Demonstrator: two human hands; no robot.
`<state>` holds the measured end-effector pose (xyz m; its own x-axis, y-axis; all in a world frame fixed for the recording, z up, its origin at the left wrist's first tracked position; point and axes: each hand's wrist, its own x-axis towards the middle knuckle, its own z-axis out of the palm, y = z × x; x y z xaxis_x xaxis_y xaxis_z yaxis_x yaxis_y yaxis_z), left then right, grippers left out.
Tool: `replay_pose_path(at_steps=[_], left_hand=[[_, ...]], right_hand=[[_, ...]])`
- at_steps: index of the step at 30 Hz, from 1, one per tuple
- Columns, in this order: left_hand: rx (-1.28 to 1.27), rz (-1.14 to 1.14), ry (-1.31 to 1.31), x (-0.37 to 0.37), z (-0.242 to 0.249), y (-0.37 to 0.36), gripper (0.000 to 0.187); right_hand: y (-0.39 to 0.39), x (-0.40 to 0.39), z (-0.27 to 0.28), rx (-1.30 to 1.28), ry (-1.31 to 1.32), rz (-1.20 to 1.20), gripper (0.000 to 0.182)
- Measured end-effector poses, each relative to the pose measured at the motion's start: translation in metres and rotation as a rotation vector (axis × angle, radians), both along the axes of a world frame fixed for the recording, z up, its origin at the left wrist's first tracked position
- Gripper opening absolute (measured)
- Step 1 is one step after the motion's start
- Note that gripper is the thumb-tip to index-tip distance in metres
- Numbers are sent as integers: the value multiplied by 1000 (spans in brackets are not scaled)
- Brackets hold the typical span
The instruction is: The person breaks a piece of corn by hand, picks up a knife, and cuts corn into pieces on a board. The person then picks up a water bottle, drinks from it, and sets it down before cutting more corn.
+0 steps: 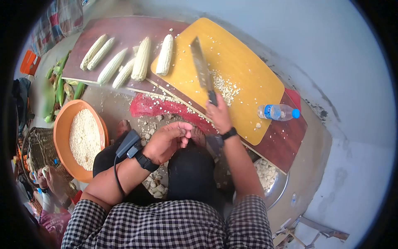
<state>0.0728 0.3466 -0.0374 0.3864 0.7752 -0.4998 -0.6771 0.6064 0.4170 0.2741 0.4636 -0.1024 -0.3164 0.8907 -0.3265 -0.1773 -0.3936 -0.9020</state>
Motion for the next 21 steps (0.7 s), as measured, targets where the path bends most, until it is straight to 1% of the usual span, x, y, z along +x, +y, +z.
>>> replay_pose_path(at_steps=[1, 3, 5, 8, 11, 12, 15, 16, 19, 20, 21], left_hand=[[2, 2, -8, 0, -1, 1, 20], [21, 27, -39, -3, -2, 2, 20], [30, 50, -59, -8, -4, 5, 20], [10, 81, -54, -15, 0, 9, 19], [4, 81, -26, -16, 0, 9, 20], [3, 73, -23, -15, 1, 9, 19], [-23, 55, -14, -12, 3, 8, 19], [-19, 50, -23, -11, 2, 8, 19], [-5, 46, -34, -10, -3, 8, 19], [4, 50, -27, -11, -6, 8, 20], [13, 54, -22, -11, -7, 9, 20]], right_hand=[[2, -22, 2, 13, 1, 14, 34], [9, -45, -17, 4, 2, 12, 36], [9, -55, -25, -31, -8, -51, 31], [-3, -42, -24, -66, 63, -220, 25], [-20, -6, -30, -72, 64, -314, 29], [-27, 5, -31, -89, 121, -347, 30], [-46, 25, -20, -87, 108, -395, 22], [-53, 32, -16, -80, 123, -386, 24], [-77, 37, 4, -53, 104, -483, 27], [-84, 39, 8, -6, 89, -503, 29], [-88, 44, 8, 15, -5, -530, 29]])
